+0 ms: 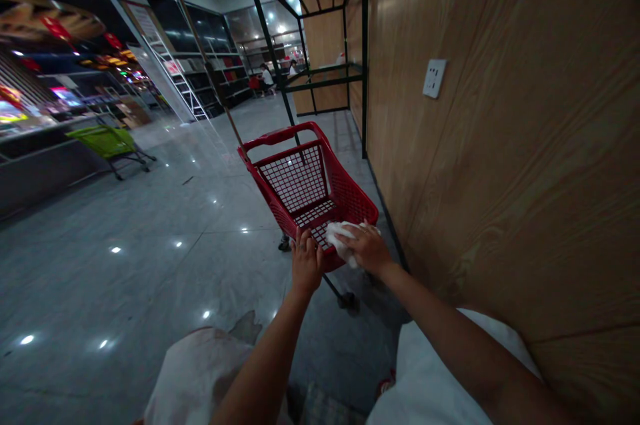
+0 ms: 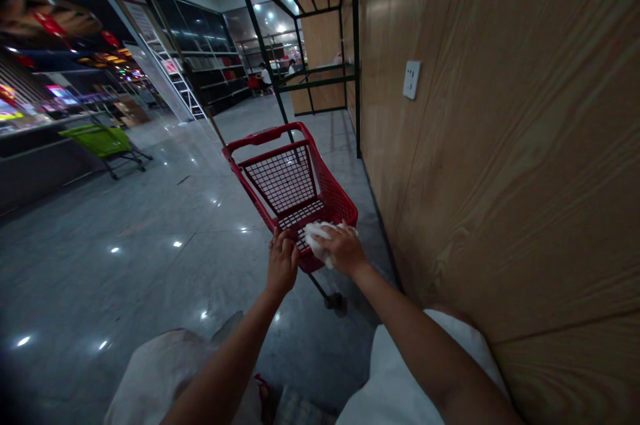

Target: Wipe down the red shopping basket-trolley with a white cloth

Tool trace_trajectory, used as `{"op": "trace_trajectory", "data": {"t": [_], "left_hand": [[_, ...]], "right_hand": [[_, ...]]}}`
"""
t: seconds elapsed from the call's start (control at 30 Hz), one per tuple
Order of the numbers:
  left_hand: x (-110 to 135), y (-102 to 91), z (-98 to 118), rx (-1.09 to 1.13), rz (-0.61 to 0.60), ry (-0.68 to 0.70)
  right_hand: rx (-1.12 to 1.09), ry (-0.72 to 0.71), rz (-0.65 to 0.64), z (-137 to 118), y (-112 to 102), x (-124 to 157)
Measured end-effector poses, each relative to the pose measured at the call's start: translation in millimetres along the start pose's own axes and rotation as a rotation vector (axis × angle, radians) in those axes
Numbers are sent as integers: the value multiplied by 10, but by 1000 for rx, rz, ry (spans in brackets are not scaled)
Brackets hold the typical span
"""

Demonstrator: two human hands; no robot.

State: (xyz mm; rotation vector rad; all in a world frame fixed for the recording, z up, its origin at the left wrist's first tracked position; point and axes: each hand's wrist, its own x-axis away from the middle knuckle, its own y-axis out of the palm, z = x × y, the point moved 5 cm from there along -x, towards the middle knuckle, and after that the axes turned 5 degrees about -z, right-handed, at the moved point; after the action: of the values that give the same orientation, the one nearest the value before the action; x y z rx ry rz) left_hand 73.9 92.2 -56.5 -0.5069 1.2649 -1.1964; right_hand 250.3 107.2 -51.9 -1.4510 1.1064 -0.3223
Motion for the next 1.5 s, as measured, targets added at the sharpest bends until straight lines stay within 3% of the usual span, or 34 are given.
{"op": "trace_trajectory", "data": {"t": [0.1, 0.2, 0.4, 0.5, 0.63, 0.77, 0.83, 1.07, 1.17, 1.37, 1.43, 1.5], "left_hand": [[-25, 18, 29, 9, 1, -13], [-44, 63, 48, 24, 17, -29], [-33, 109, 30, 61, 53, -32], [-7, 63, 8, 39, 32, -7], [25, -5, 11, 6, 11, 40], [22, 0, 35, 19, 35, 27], [13, 26, 46, 37, 48, 11], [24, 43, 30, 66, 50, 22], [41, 12, 12, 51, 27, 29], [33, -14, 34, 44, 21, 25], [27, -8, 49, 58, 38, 24], [27, -1, 56, 73, 55, 18]], "right_hand": [[20, 64, 13, 329, -128, 16], [28, 100, 70, 359, -121, 27], [18, 55, 168, -374, 198, 25], [23, 0, 128, -533, 217, 11], [48, 6, 13, -197, 51, -12], [63, 135, 42, 202, -101, 13], [54, 144, 67, 179, -75, 25], [22, 3, 46, -472, 243, -27], [40, -38, -11, -372, 185, -48], [67, 77, 15, 291, -151, -5], [65, 103, 32, 293, -158, 17], [46, 79, 36, 114, -82, 26]]}}
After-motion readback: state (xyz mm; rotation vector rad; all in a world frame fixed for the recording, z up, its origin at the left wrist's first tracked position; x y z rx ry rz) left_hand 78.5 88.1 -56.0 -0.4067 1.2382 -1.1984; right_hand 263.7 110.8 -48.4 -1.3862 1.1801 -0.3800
